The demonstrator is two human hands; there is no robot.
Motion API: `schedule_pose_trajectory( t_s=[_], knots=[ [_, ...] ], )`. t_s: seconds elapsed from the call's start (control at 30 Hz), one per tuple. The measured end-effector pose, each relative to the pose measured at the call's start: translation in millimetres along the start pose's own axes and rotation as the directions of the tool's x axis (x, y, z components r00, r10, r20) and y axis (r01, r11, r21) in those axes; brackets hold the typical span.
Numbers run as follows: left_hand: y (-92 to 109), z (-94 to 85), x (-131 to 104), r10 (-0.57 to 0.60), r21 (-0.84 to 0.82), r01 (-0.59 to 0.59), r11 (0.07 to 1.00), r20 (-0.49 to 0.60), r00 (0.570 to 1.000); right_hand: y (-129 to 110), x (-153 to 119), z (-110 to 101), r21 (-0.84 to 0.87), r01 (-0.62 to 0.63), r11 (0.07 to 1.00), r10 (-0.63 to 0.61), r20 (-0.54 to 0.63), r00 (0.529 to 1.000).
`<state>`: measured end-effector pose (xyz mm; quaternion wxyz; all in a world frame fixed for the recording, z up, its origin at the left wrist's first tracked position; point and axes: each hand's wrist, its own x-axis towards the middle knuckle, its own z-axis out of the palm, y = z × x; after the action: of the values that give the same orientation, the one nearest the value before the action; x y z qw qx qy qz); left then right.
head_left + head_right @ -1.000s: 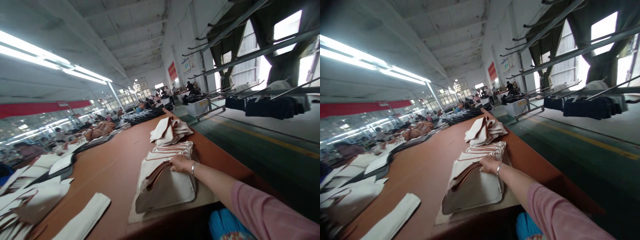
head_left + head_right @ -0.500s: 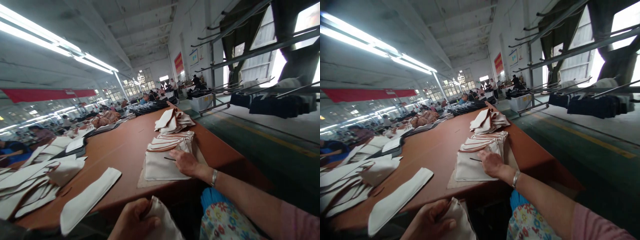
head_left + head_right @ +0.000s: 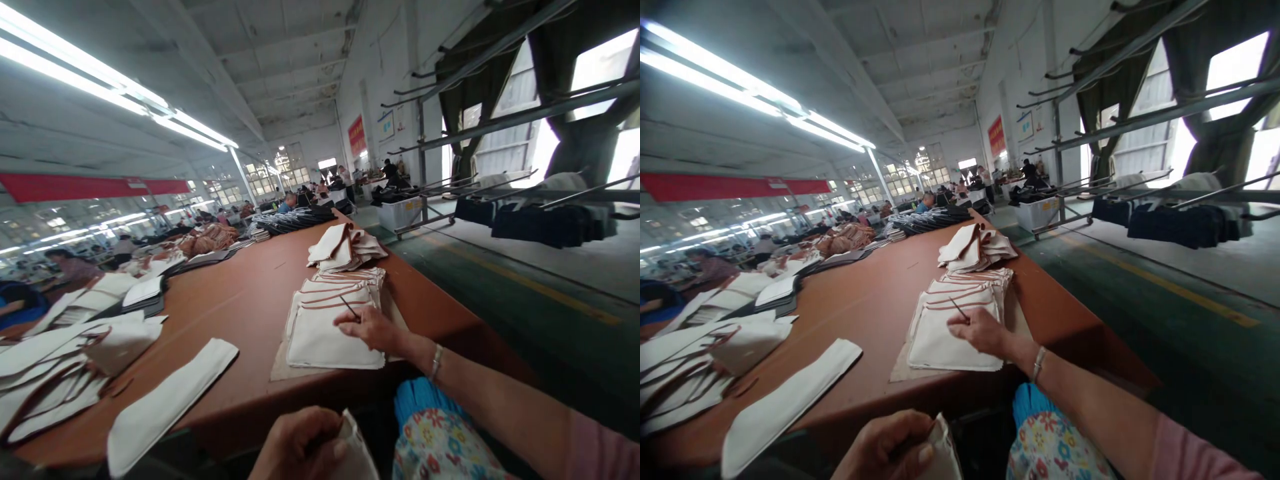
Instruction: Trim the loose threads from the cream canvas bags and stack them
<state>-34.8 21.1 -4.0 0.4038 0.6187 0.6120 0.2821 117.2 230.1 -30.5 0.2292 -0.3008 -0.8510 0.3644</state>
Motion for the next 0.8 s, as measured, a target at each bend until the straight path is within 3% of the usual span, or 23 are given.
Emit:
schedule_pose_trajectory(
  t_s=[0.07, 0.13, 0.23, 0.3, 0.47, 0.6, 0.67, 0.8],
  knots=[
    [4.2, -1.8, 0.6, -0.039, -0.010, 0.039, 0.999, -0.031, 0.999, -16.3, -27.7, 10.2, 0.208, 0.059, 0.976, -0.095, 0.169, 0.981],
    [8.2, -2.7, -2.2, -0.038, -0.031, 0.036, 0.999, -0.056, 0.998, -24.2, -53.4, 18.5, 0.550, 0.025, 0.835, -0.235, 0.317, 0.919],
    [17.0, -2.6, -10.1, -0.031, -0.065, 0.028, 0.998, -0.043, 0.999, -24.4, -79.6, 25.6, 0.747, -0.097, 0.658, -0.294, 0.373, 0.880],
    [23.2, -1.1, -15.1, -0.054, -0.063, 0.052, 0.997, -0.024, 0.998, -23.2, -89.1, 27.7, 0.762, -0.116, 0.637, -0.272, 0.363, 0.891],
    [32.6, 6.2, -20.1, -0.032, -0.031, 0.032, 0.999, -0.008, 0.999, -27.4, -97.8, 32.8, 0.796, 0.095, 0.598, -0.361, 0.162, 0.918],
    [45.9, 7.1, -21.7, 0.038, 0.039, -0.037, 0.999, -0.029, 0.999, -32.6, -99.9, 36.0, 0.837, -0.153, 0.526, -0.303, 0.352, 0.886],
    [54.2, 5.4, -24.0, 0.050, 0.102, -0.047, 0.994, -0.022, 0.999, -38.9, -101.9, 33.5, 0.820, -0.122, 0.560, -0.310, 0.344, 0.886],
    [53.1, 3.8, -24.8, 0.070, 0.187, -0.050, 0.981, -0.098, 0.993, -57.0, -108.5, 20.4, 0.613, 0.196, 0.765, -0.345, 0.134, 0.929]
  ],
)
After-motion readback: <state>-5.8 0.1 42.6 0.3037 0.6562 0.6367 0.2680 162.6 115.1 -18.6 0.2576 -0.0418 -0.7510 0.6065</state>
